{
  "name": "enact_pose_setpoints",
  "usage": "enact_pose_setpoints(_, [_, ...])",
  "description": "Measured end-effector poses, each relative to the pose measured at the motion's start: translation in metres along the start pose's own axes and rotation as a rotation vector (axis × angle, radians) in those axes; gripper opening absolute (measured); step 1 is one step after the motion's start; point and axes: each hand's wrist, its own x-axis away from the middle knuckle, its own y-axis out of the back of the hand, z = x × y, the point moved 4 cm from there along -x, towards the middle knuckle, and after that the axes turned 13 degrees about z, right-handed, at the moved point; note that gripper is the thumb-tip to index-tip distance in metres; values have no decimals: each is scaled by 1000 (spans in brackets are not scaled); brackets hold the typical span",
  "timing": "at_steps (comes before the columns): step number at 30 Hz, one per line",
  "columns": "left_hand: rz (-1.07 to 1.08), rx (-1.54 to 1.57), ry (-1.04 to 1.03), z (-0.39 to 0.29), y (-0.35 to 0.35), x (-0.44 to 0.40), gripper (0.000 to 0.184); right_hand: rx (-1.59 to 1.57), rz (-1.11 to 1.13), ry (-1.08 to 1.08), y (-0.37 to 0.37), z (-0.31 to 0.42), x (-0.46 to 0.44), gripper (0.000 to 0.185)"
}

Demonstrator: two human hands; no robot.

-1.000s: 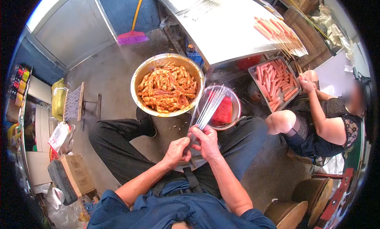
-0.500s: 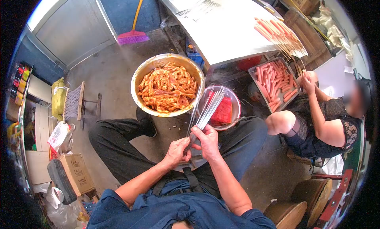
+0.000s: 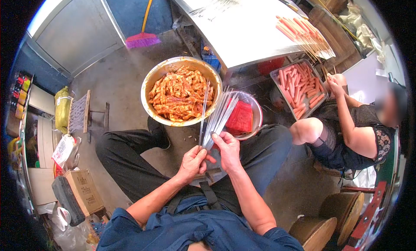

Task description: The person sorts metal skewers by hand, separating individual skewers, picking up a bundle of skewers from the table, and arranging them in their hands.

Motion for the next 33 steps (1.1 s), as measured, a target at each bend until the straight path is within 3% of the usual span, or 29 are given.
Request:
enact_pose_setpoints(13, [-25, 12, -86, -3, 0, -1, 14, -2, -17, 0, 6, -3, 0, 19])
enact_pose_setpoints(33, [-66, -38, -94, -7, 2, 2, 13, 38, -42, 7, 6, 0, -1, 11])
